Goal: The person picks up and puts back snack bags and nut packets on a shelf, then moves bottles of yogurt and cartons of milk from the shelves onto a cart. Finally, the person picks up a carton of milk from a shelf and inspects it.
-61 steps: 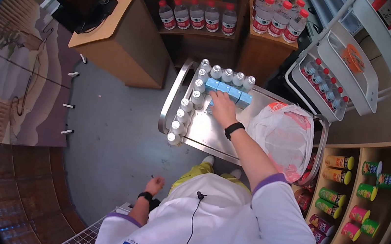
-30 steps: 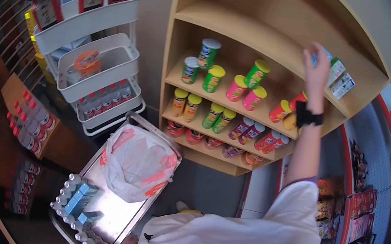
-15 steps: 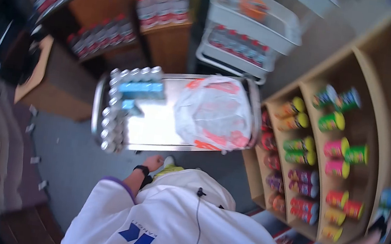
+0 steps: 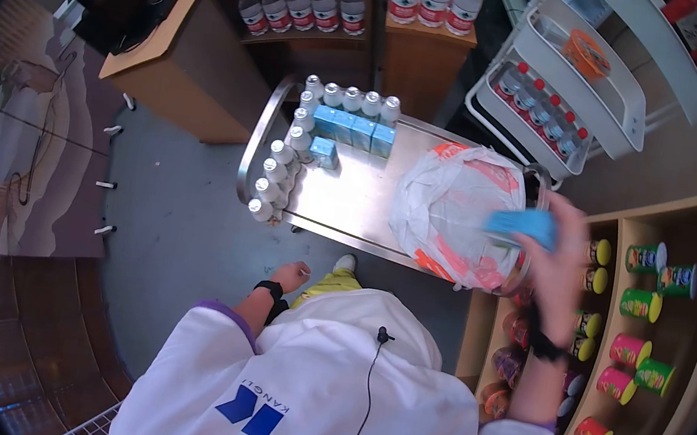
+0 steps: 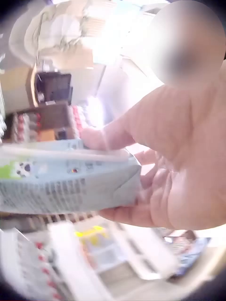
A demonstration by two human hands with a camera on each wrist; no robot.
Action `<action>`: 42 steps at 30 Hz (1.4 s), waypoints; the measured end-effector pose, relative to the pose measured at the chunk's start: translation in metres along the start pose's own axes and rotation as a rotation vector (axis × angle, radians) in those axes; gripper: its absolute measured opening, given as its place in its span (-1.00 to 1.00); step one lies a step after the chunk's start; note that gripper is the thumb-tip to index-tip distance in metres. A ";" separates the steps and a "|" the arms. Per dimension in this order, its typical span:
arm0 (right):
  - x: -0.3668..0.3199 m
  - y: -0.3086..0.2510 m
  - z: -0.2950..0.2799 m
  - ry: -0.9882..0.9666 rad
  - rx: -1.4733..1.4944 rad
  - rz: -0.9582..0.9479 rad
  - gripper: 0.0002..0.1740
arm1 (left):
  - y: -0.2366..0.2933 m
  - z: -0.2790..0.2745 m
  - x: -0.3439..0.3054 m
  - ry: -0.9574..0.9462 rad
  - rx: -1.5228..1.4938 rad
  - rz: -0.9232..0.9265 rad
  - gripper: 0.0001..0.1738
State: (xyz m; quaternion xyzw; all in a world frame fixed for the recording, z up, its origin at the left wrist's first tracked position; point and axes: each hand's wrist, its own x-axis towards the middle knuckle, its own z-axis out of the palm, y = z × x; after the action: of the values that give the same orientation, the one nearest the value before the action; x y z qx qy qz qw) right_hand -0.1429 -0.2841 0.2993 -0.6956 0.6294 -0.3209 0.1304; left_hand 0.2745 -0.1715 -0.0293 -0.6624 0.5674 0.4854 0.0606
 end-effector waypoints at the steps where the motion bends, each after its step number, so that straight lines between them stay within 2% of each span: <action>1: 0.010 0.005 0.047 -0.057 0.073 -0.117 -0.36 | -0.005 -0.002 -0.003 0.024 -0.060 -0.002 -0.67; 2: 0.019 0.010 0.099 -0.088 0.126 -0.201 -0.38 | -0.010 -0.003 -0.006 0.046 -0.118 -0.002 -0.68; 3: 0.026 -0.004 0.134 -0.146 0.133 -0.192 -0.39 | -0.020 -0.002 -0.008 0.052 -0.121 -0.008 -0.68; 5: 0.039 -0.010 0.205 -0.244 0.219 -0.188 -0.41 | -0.049 0.003 -0.012 0.106 -0.383 -0.053 -0.69; 7: 0.048 -0.012 0.265 -0.268 0.146 -0.250 -0.43 | -0.069 0.004 -0.026 0.133 -0.437 -0.104 -0.69; 10: 0.058 -0.018 0.316 -0.341 0.099 -0.223 -0.51 | -0.073 -0.012 -0.062 0.198 -0.547 -0.171 -0.69; 12: 0.063 -0.014 0.343 -0.354 0.060 -0.223 -0.49 | -0.071 -0.029 -0.079 0.325 -0.805 -0.282 -0.72; 13: 0.064 -0.012 0.351 -0.383 0.023 -0.239 -0.48 | -0.072 -0.039 -0.084 0.303 -0.786 -0.274 -0.72; 16: 0.064 -0.004 0.374 -0.384 -0.007 -0.213 -0.52 | -0.080 -0.080 -0.088 0.520 -0.880 -0.226 -0.74; 19: 0.058 -0.002 0.372 -0.406 0.037 -0.174 -0.45 | -0.098 -0.135 -0.069 0.644 -0.844 -0.181 -0.74; 20: 0.052 -0.001 0.366 -0.332 0.076 -0.214 -0.50 | -0.098 -0.152 -0.061 0.611 -0.824 -0.167 -0.74; 21: 0.050 -0.004 0.350 -0.385 0.114 -0.170 -0.43 | -0.093 -0.171 -0.053 0.658 -0.814 -0.157 -0.70; 23: 0.039 0.004 0.319 -0.303 0.193 -0.100 -0.46 | -0.085 -0.202 -0.035 0.681 -0.788 -0.134 -0.66; 25: 0.017 0.043 0.301 -0.044 0.200 -0.030 -0.51 | -0.076 -0.227 -0.012 0.700 -0.696 -0.167 -0.57; 27: -0.007 0.094 0.261 0.177 -0.008 0.131 -0.56 | -0.076 -0.241 0.014 0.647 -0.611 -0.147 -0.51; 28: -0.021 0.118 0.229 0.218 -0.124 0.287 -0.56 | -0.071 -0.245 0.026 0.605 -0.571 -0.183 -0.49; 29: -0.036 0.136 0.200 0.344 -0.220 0.424 -0.55 | -0.066 -0.249 0.036 0.566 -0.527 -0.219 -0.46; 31: -0.064 0.162 0.152 0.428 -0.488 0.735 -0.52 | -0.056 -0.255 0.052 0.455 -0.520 -0.208 -0.40; 32: -0.080 0.177 0.142 0.443 -0.496 0.763 -0.52 | -0.050 -0.256 0.060 0.369 -0.539 -0.218 -0.34; 34: -0.109 0.206 0.137 0.297 -0.440 0.965 -0.49 | -0.039 -0.259 0.071 0.273 -0.560 -0.198 -0.37; 35: -0.119 0.219 0.137 0.308 -0.441 0.975 -0.49 | -0.034 -0.258 0.074 0.196 -0.604 -0.196 -0.38; 37: -0.128 0.227 0.137 0.331 -0.266 0.951 -0.46 | -0.015 -0.252 0.073 0.189 -0.600 -0.169 -0.43; 38: -0.132 0.232 0.138 0.317 -0.221 1.030 -0.55 | -0.014 -0.252 0.074 0.192 -0.542 -0.181 -0.45; 39: -0.132 0.231 0.135 0.317 -0.204 1.036 -0.55 | -0.015 -0.254 0.073 0.198 -0.482 -0.196 -0.46; 40: -0.133 0.233 0.133 0.264 -0.198 1.018 -0.60 | -0.016 -0.257 0.072 0.188 -0.481 -0.250 -0.43; 42: -0.139 0.235 0.134 0.239 -0.243 0.979 -0.75 | -0.031 -0.261 0.084 0.178 -0.465 -0.201 -0.44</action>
State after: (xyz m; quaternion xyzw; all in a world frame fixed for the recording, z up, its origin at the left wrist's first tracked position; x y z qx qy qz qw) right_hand -0.2478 -0.2215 0.0208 -0.2882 0.9244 -0.2242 0.1106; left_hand 0.4405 -0.3838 0.0323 -0.7517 0.3752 0.5339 -0.0954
